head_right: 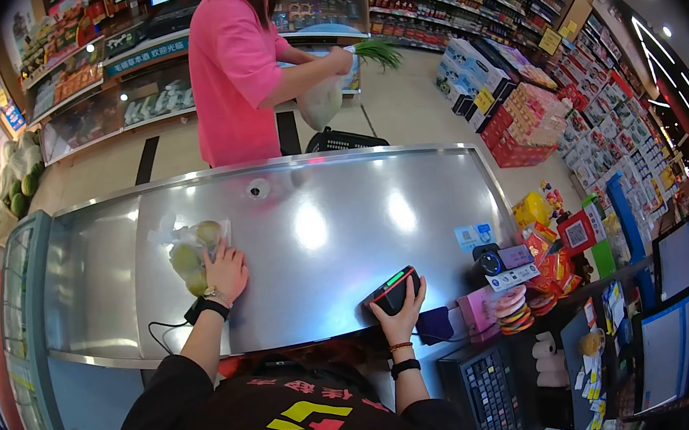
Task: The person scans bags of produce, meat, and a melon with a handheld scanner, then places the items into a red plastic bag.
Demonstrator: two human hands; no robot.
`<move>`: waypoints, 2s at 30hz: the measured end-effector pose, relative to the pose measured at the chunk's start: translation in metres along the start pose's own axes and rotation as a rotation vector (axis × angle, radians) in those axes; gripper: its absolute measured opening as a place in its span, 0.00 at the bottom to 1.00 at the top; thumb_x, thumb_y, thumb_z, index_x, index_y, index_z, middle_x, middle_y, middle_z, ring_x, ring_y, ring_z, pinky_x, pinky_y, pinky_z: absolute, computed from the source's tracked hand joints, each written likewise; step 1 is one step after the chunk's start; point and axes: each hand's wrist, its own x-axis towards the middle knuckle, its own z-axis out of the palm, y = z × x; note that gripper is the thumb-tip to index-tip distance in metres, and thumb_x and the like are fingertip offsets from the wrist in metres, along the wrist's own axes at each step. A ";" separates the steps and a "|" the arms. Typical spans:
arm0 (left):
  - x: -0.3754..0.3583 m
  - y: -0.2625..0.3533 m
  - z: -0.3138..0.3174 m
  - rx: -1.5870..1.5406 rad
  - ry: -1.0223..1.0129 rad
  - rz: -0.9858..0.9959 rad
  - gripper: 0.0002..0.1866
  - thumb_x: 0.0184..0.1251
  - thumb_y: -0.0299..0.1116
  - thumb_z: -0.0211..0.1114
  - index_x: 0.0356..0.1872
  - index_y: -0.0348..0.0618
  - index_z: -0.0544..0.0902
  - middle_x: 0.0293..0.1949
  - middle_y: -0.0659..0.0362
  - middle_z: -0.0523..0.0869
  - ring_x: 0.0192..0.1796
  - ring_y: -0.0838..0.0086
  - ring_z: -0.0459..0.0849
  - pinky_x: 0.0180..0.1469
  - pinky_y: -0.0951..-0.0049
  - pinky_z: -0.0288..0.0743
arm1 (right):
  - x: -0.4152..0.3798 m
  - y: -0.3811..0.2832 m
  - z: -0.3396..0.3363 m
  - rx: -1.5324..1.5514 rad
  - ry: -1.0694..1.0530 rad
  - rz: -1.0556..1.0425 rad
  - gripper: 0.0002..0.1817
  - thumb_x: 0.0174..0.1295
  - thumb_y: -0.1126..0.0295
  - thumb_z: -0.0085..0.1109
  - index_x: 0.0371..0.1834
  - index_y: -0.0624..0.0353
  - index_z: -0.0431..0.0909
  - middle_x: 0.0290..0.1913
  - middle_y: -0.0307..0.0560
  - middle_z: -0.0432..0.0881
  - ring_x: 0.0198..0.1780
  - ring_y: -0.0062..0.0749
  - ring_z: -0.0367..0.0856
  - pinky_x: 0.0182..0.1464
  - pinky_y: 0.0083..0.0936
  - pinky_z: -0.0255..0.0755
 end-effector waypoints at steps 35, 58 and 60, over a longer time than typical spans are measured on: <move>0.058 0.081 0.017 -0.272 -0.049 0.230 0.10 0.66 0.41 0.60 0.41 0.47 0.80 0.36 0.55 0.86 0.47 0.58 0.84 0.57 0.48 0.65 | -0.015 -0.023 -0.018 -0.109 -0.162 -0.009 0.60 0.36 0.53 0.85 0.75 0.51 0.59 0.74 0.69 0.55 0.72 0.66 0.60 0.72 0.50 0.60; -0.064 0.029 -0.005 -0.759 0.794 -0.340 0.08 0.59 0.25 0.65 0.35 0.41 0.74 0.41 0.49 0.76 0.47 0.52 0.76 0.49 0.57 0.68 | -0.005 -0.097 0.008 -0.119 -0.299 -0.234 0.57 0.37 0.49 0.82 0.75 0.46 0.63 0.72 0.70 0.58 0.70 0.65 0.63 0.68 0.52 0.61; -0.072 0.001 -0.012 -0.647 0.823 -0.377 0.08 0.58 0.25 0.66 0.35 0.41 0.75 0.44 0.48 0.77 0.51 0.52 0.76 0.52 0.56 0.68 | -0.006 -0.080 0.008 -0.127 -0.296 -0.157 0.57 0.38 0.50 0.83 0.76 0.46 0.63 0.72 0.70 0.57 0.70 0.66 0.63 0.67 0.53 0.62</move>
